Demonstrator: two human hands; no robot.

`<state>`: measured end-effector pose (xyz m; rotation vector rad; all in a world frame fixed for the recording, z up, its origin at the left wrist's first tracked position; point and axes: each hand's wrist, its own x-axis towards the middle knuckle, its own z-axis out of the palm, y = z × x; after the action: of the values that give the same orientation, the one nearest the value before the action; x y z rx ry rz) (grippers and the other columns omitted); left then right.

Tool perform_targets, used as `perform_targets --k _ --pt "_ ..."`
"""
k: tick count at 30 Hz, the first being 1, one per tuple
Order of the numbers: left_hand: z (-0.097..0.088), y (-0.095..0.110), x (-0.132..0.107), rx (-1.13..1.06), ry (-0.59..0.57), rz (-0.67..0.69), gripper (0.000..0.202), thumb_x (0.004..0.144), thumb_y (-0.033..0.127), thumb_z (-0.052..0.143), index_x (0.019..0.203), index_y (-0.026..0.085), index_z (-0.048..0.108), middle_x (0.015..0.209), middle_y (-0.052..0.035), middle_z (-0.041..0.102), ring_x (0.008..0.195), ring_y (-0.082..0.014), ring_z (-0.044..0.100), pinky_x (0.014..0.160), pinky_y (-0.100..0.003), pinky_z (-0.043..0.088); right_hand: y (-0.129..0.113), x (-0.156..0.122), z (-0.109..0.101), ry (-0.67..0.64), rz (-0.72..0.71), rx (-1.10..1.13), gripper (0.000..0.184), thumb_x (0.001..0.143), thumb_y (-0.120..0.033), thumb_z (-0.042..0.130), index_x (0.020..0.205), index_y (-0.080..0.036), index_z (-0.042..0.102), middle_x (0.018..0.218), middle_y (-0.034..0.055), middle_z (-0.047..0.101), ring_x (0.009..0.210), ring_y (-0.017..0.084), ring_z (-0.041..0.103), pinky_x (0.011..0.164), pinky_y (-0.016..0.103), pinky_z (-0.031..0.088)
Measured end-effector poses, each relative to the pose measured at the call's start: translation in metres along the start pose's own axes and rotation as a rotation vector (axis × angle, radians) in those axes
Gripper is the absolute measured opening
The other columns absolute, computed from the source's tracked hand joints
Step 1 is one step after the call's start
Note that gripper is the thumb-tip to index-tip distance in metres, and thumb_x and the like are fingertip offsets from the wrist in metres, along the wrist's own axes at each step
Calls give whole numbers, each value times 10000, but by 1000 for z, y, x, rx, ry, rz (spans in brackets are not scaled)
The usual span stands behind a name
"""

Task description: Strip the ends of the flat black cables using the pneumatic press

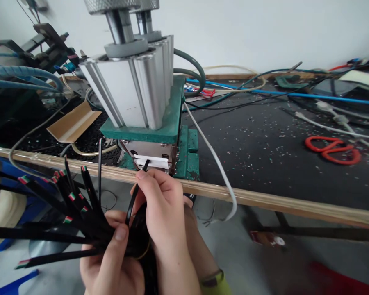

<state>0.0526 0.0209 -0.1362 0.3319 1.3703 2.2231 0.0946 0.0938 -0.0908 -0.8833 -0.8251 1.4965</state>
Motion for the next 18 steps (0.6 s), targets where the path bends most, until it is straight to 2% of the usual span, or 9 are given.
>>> perform_targets --k 6,11,14,16,18 --pt "-3 -6 -4 60 16 35 321 810 420 1061 912 235 820 884 -6 810 741 -189 764 723 -296 660 0 0 -1 6 23 8 454 954 -439 820 586 -216 676 487 -29 603 429 88 499 436 180 377" --pt "-6 -4 -3 32 59 -41 434 711 530 1122 866 220 862 848 -15 834 720 -176 787 692 -253 674 6 -1 -5 -13 -8 -23 437 1011 -453 811 661 -215 702 535 -35 614 469 99 519 470 199 370" --pt "-14 -7 0 -1 74 -119 460 642 533 1154 854 225 887 860 -30 860 726 -188 811 692 -248 687 11 -1 -10 -79 -72 -76 433 1038 -459 805 700 -213 691 583 -32 617 521 107 523 507 209 375" --pt "-23 -14 1 5 41 -148 390 711 501 1125 906 239 912 916 -57 881 815 -240 848 758 -305 717 12 -3 -13 -164 -125 -129 441 1061 -473 784 721 -214 672 615 -32 598 551 119 516 518 223 376" --pt "-31 -22 -1 5 22 -110 294 837 494 1043 962 257 921 983 -78 886 942 -291 864 851 -371 732 12 -7 -15 -248 -196 -187 467 1101 -496 742 739 -218 645 630 -38 563 559 125 504 518 240 361"
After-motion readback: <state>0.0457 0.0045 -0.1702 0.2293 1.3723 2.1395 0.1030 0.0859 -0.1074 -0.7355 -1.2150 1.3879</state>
